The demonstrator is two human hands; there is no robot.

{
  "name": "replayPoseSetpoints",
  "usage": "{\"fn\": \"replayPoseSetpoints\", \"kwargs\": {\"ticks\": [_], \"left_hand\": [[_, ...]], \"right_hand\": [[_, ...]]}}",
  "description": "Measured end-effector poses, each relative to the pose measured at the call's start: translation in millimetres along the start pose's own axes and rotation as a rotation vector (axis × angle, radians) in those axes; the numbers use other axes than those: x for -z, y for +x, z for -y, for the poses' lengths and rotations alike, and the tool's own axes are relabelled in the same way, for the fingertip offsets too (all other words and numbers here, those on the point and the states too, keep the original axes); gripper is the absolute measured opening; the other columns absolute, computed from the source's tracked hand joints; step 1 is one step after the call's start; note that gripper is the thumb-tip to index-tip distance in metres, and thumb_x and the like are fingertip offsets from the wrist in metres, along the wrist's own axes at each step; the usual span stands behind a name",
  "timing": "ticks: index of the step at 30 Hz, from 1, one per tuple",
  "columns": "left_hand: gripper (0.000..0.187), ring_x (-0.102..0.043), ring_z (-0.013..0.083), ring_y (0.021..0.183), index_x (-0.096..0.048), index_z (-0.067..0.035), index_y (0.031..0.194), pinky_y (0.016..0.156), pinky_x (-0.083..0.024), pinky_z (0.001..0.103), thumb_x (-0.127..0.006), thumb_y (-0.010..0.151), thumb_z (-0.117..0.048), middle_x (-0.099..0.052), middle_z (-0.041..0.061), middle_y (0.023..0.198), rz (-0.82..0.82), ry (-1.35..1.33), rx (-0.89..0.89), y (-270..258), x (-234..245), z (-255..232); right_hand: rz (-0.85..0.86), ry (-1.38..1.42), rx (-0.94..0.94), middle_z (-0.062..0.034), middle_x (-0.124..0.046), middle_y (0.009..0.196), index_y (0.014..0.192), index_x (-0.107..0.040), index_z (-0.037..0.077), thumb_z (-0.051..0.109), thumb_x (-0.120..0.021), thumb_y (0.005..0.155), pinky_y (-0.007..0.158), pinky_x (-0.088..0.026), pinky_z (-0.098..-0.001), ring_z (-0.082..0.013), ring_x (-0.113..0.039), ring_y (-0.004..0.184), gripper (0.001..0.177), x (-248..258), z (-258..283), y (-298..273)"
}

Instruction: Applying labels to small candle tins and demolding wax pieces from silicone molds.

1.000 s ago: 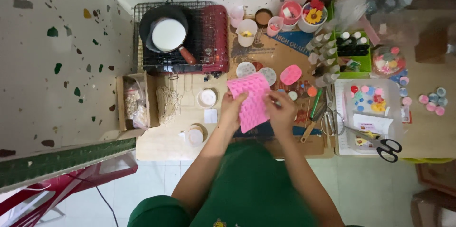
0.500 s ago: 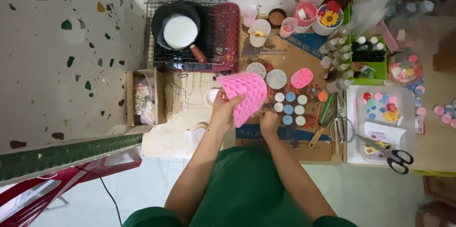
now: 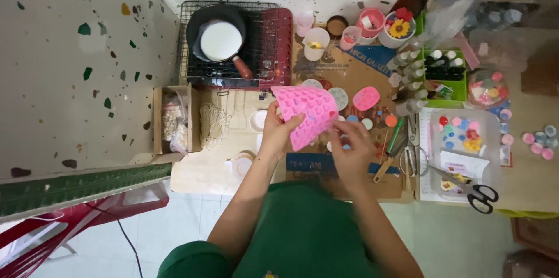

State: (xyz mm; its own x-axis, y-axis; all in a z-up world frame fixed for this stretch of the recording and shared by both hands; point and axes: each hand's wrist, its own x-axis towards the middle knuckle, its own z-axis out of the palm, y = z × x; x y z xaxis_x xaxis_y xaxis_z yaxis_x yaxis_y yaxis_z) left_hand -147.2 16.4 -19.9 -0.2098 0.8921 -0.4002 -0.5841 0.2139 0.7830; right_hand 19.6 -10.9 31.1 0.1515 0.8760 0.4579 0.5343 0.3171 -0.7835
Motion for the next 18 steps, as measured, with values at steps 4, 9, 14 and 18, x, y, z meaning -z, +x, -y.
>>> {"fn": "replayPoseSetpoints", "kwargs": {"ticks": [4,9,14,18], "left_hand": [[0.067,-0.074,0.0189,0.081,-0.05,-0.008,0.131,0.07,-0.066,0.035,-0.088,0.077,0.0,-0.072,0.009,0.099,0.092,-0.005,0.082,-1.2,-10.7,-5.7],[0.055,-0.075,0.023,0.084,-0.055,-0.006,0.123,0.07,-0.065,0.037,-0.086,0.078,0.003,-0.07,0.009,0.1,0.132,-0.102,0.154,0.8,-11.1,15.3],[0.049,-0.076,0.026,0.08,-0.054,-0.007,0.123,0.066,-0.066,0.042,-0.082,0.083,0.0,-0.069,0.009,0.098,0.185,-0.138,0.248,2.6,-13.2,25.4],[0.051,-0.075,0.0246,0.072,-0.054,-0.002,0.119,0.062,-0.066,0.04,-0.084,0.079,0.006,-0.068,0.011,0.091,0.199,-0.115,0.286,8.2,-10.2,39.6]], "right_hand": [[0.1,-0.06,0.22,-0.0077,-0.07,0.107,0.113,-0.08,0.017,0.016,-0.088,0.081,0.075,-0.061,-0.0375,-0.0276,-0.072,0.094,0.033,-14.8,-4.0,11.9],[0.157,-0.034,0.192,-0.0083,-0.068,0.104,0.113,-0.078,0.013,0.014,-0.088,0.083,0.07,-0.06,-0.0379,-0.0277,-0.072,0.083,0.032,-2.7,4.1,20.4],[0.186,-0.02,0.181,-0.0066,-0.069,0.103,0.11,-0.078,0.011,0.009,-0.089,0.079,0.056,-0.058,-0.0291,-0.0188,-0.07,0.068,0.034,6.3,-2.8,18.9],[0.219,-0.036,0.208,-0.0047,-0.071,0.104,0.108,-0.078,0.015,0.013,-0.088,0.079,0.065,-0.059,-0.0343,-0.0212,-0.072,0.072,0.031,12.8,-8.6,17.8]]}}
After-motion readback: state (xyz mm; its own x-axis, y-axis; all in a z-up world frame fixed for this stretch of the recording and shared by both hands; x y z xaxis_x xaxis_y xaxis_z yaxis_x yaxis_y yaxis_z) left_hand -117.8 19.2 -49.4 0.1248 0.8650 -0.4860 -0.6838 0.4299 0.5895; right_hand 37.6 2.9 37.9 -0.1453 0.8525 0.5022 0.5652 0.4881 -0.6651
